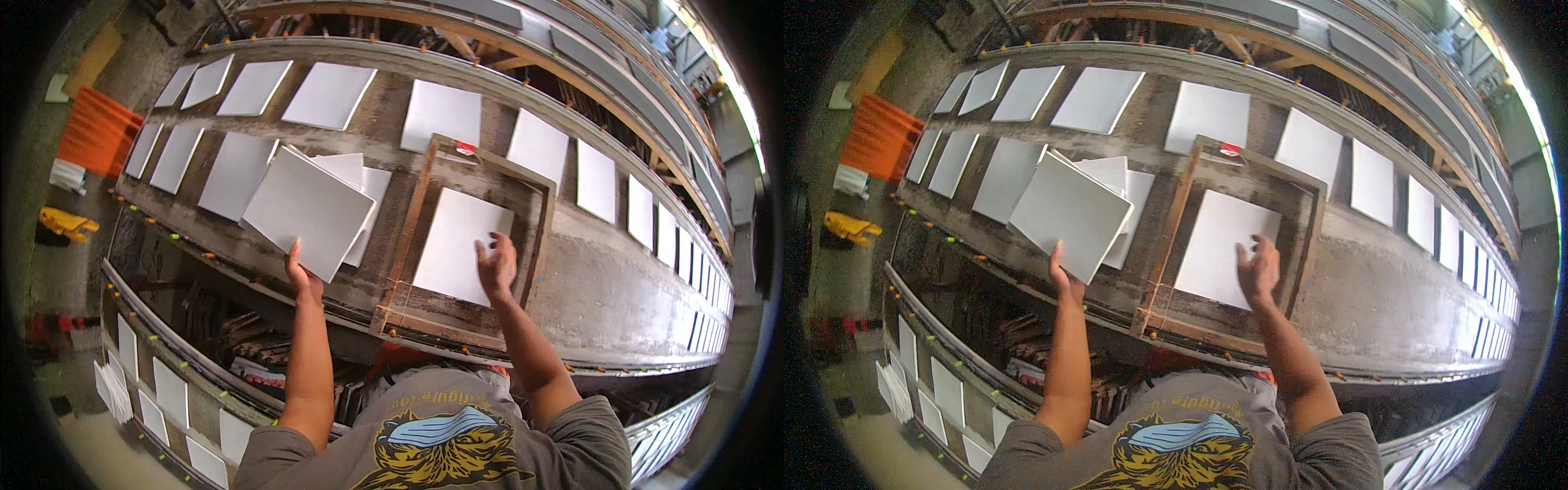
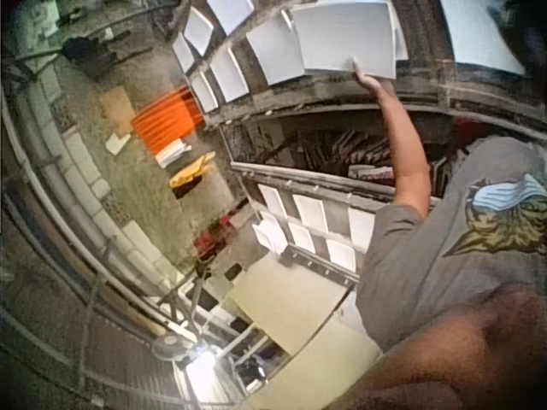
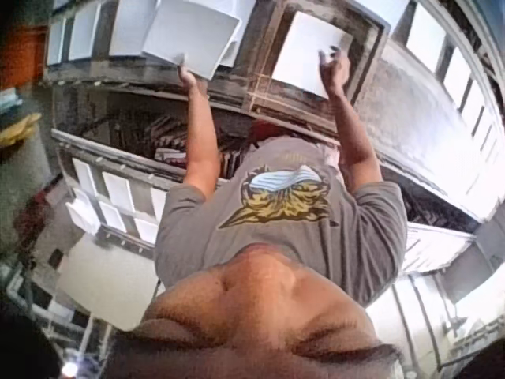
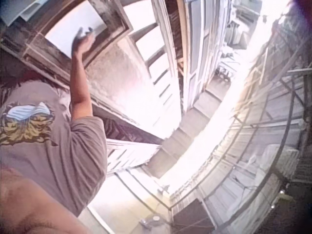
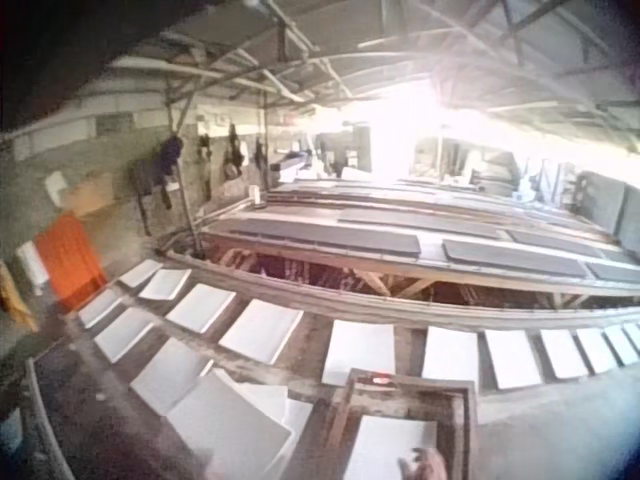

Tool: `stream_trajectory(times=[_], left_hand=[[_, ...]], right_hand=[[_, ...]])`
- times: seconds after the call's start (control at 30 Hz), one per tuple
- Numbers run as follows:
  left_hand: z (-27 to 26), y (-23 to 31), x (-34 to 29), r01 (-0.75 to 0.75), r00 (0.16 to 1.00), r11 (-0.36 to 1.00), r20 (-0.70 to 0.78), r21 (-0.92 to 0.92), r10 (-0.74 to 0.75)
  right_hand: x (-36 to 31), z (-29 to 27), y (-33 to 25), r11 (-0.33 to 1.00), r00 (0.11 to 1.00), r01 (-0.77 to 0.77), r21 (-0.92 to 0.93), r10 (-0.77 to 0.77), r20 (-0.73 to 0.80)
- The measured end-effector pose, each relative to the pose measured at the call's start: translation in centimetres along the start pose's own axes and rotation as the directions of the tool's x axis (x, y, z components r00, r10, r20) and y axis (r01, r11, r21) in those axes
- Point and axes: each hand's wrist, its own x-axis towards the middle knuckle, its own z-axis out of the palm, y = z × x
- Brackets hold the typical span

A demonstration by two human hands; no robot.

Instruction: The person repeatedly picks up white rectangular panels, places them into a wooden frame on a curved conveyor, presses them flat, and then removes them to place them on the conveyor. The cycle continues with multiple panels throughout the clip.

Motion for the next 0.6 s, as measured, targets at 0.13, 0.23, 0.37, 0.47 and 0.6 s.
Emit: stream_trajectory(times=[0.13,0.23,0.37,0.47,0.6], left_hand=[[2.6,-0.4,0.2,0.036,0.999,0.999,0.012,-0.001,-0.036],[4.1,-0.8,0.9,0.034,0.999,0.999,0.027,-0.002,-0.034],[4.4,-2.1,2.9,-0.121,0.988,0.971,-0.069,0.206,0.137],[5.1,-2.9,3.3,-0.037,0.928,0.874,-0.309,0.484,0.210],[5.8,-3.7,1.5,0.137,0.897,0.748,-0.402,0.649,0.184]], right_hand=[[-0.2,-4.5,7.7,0.977,0.979,-0.169,-0.129,0.152,-0.133],[-2.0,-5.3,11.8,0.955,0.959,-0.262,-0.141,0.240,-0.153],[-3.3,-5.8,11.7,0.940,0.945,-0.318,-0.124,0.304,-0.121],[-3.6,-5.4,12.4,0.926,0.930,-0.366,-0.094,0.360,-0.072],[-4.5,-5.2,14.8,0.901,0.902,-0.424,-0.090,0.429,0.047]])
